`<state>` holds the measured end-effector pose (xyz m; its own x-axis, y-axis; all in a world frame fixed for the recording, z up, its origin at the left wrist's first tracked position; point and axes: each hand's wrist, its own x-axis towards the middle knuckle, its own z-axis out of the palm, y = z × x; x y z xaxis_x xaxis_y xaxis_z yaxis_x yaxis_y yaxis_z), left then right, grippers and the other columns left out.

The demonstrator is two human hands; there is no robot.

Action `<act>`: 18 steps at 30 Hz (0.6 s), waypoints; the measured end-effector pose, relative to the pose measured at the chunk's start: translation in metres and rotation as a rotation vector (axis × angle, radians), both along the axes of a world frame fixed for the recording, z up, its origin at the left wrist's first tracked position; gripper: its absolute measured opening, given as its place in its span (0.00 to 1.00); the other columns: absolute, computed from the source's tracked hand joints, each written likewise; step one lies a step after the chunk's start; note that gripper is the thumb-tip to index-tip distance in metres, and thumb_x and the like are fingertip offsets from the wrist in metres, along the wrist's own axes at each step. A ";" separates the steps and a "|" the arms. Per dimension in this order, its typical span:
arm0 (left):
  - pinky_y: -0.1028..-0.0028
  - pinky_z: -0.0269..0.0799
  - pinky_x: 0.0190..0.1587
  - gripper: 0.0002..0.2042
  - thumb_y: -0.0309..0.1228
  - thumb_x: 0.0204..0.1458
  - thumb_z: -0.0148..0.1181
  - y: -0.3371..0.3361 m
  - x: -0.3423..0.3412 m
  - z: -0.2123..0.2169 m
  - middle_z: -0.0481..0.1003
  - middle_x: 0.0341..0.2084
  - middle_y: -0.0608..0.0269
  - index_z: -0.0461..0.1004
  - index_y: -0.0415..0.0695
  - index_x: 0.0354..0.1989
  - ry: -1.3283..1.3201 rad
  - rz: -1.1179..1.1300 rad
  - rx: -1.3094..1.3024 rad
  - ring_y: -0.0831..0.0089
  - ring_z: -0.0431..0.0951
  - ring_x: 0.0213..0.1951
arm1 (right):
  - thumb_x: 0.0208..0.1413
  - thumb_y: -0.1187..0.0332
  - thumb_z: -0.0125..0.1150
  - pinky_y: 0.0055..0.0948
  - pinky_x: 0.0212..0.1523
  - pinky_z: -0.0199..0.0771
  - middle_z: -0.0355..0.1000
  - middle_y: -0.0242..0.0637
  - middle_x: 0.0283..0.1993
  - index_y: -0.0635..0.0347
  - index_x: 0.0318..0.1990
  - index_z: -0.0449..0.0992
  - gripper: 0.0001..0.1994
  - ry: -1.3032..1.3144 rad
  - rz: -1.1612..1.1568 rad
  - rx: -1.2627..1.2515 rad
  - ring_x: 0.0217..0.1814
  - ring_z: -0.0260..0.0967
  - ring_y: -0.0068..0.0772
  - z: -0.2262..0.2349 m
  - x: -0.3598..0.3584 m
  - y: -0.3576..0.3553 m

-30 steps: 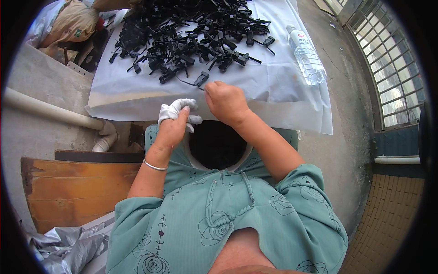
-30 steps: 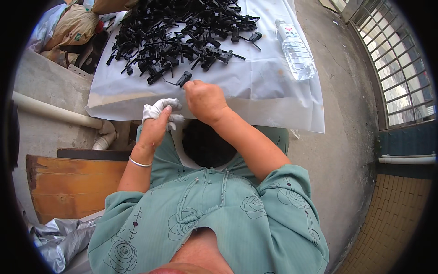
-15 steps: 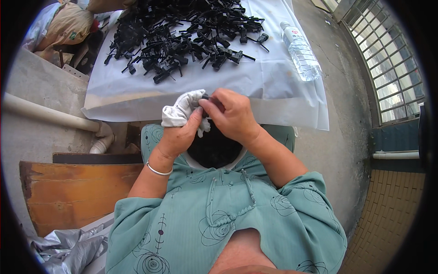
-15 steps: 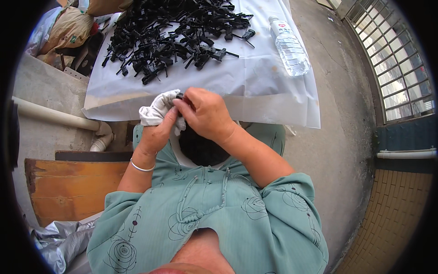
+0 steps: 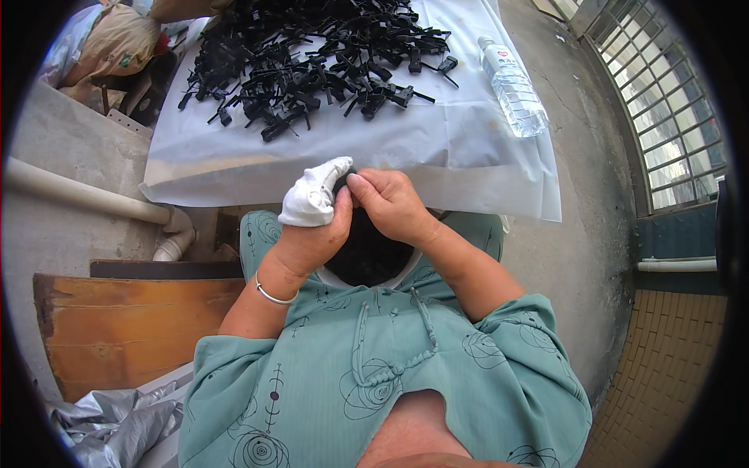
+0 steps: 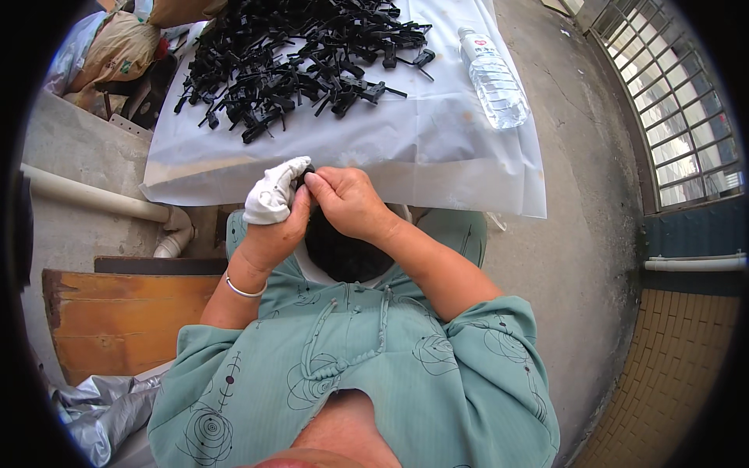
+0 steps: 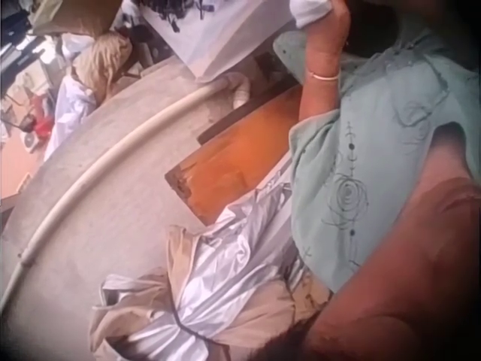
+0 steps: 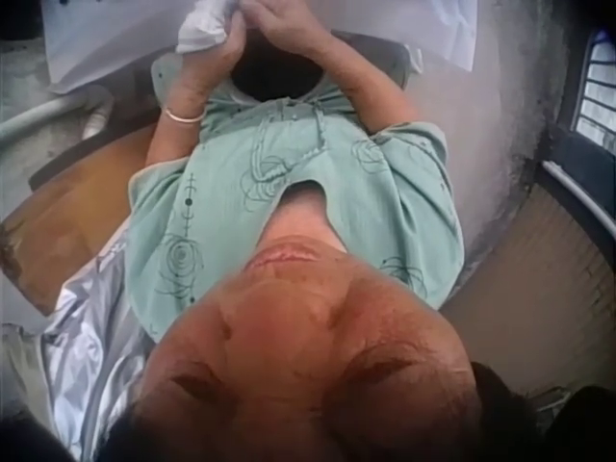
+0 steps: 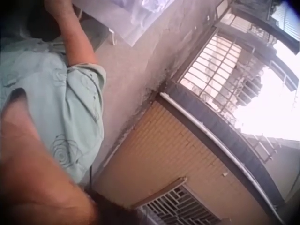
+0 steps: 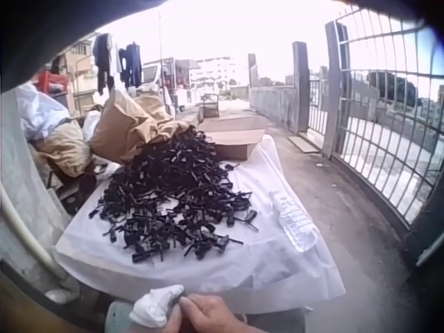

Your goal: The person is manually wiping and inspecting small black plastic components at a workstation.

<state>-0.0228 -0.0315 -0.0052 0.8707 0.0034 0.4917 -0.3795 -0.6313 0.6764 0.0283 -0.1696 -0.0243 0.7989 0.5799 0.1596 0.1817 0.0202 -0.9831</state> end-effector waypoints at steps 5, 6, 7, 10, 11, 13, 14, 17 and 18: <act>0.69 0.70 0.41 0.13 0.21 0.45 0.52 -0.002 -0.003 0.000 0.73 0.33 0.47 0.70 0.35 0.41 0.041 0.041 0.166 0.55 0.75 0.36 | 0.60 0.67 0.46 0.20 0.30 0.65 0.68 0.27 0.25 0.67 0.27 0.71 0.13 0.160 -0.017 0.051 0.28 0.61 0.15 -0.019 -0.001 0.007; 0.69 0.70 0.40 0.13 0.22 0.46 0.53 -0.002 -0.002 -0.003 0.73 0.32 0.50 0.69 0.35 0.42 0.068 0.031 0.060 0.58 0.75 0.35 | 0.60 0.67 0.46 0.20 0.31 0.65 0.68 0.27 0.24 0.67 0.28 0.71 0.13 0.191 0.022 0.101 0.28 0.61 0.15 -0.020 0.001 0.007; 0.70 0.70 0.39 0.13 0.23 0.48 0.53 -0.002 -0.002 -0.005 0.73 0.32 0.54 0.69 0.35 0.43 0.094 0.021 -0.046 0.60 0.75 0.34 | 0.60 0.67 0.46 0.20 0.31 0.65 0.68 0.27 0.24 0.68 0.29 0.71 0.13 0.221 0.061 0.151 0.28 0.61 0.15 -0.020 0.003 0.006; 0.76 0.69 0.31 0.14 0.26 0.53 0.51 0.001 0.007 -0.014 0.72 0.31 0.63 0.64 0.39 0.48 0.097 -0.078 -0.390 0.73 0.72 0.28 | 0.57 0.67 0.50 0.21 0.30 0.65 0.68 0.31 0.23 0.68 0.33 0.72 0.10 -0.046 -0.030 -0.042 0.26 0.62 0.17 0.003 0.010 -0.010; 0.76 0.69 0.31 0.14 0.26 0.53 0.51 0.003 0.007 -0.008 0.72 0.31 0.63 0.64 0.39 0.48 0.096 -0.079 -0.391 0.73 0.72 0.28 | 0.57 0.67 0.50 0.21 0.30 0.65 0.68 0.31 0.23 0.68 0.33 0.72 0.10 -0.046 -0.031 -0.042 0.26 0.62 0.17 0.006 0.012 -0.016; 0.82 0.63 0.24 0.16 0.28 0.56 0.48 0.007 0.006 0.007 0.69 0.30 0.68 0.60 0.42 0.52 0.511 -0.108 -0.784 0.84 0.64 0.24 | 0.52 0.68 0.54 0.27 0.27 0.65 0.69 0.42 0.22 0.66 0.30 0.73 0.09 -0.273 -0.010 -0.389 0.23 0.65 0.32 0.009 0.015 -0.026; 0.85 0.59 0.21 0.15 0.26 0.57 0.46 0.005 0.006 0.006 0.69 0.29 0.67 0.59 0.44 0.53 0.503 -0.147 -0.852 0.88 0.62 0.21 | 0.49 0.71 0.59 0.24 0.27 0.65 0.69 0.39 0.23 0.64 0.34 0.74 0.07 -0.257 0.004 -0.241 0.23 0.64 0.24 0.003 0.014 -0.026; 0.85 0.60 0.22 0.14 0.26 0.57 0.44 0.002 0.007 0.009 0.69 0.29 0.68 0.60 0.43 0.52 0.484 -0.114 -0.755 0.87 0.62 0.21 | 0.48 0.72 0.60 0.24 0.26 0.64 0.70 0.38 0.24 0.64 0.33 0.74 0.06 -0.355 -0.127 -0.089 0.23 0.64 0.24 -0.002 0.018 -0.032; 0.85 0.60 0.22 0.14 0.26 0.57 0.44 0.001 0.006 0.008 0.69 0.29 0.68 0.60 0.43 0.52 0.487 -0.113 -0.754 0.87 0.62 0.21 | 0.48 0.72 0.60 0.24 0.26 0.64 0.70 0.38 0.24 0.64 0.33 0.74 0.06 -0.352 -0.128 -0.088 0.23 0.64 0.24 0.000 0.019 -0.030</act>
<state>-0.0170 -0.0304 0.0031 0.9966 0.0769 -0.0294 0.0242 0.0678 0.9974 0.0469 -0.2000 -0.0240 0.7712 0.5024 0.3910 0.5038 -0.1061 -0.8573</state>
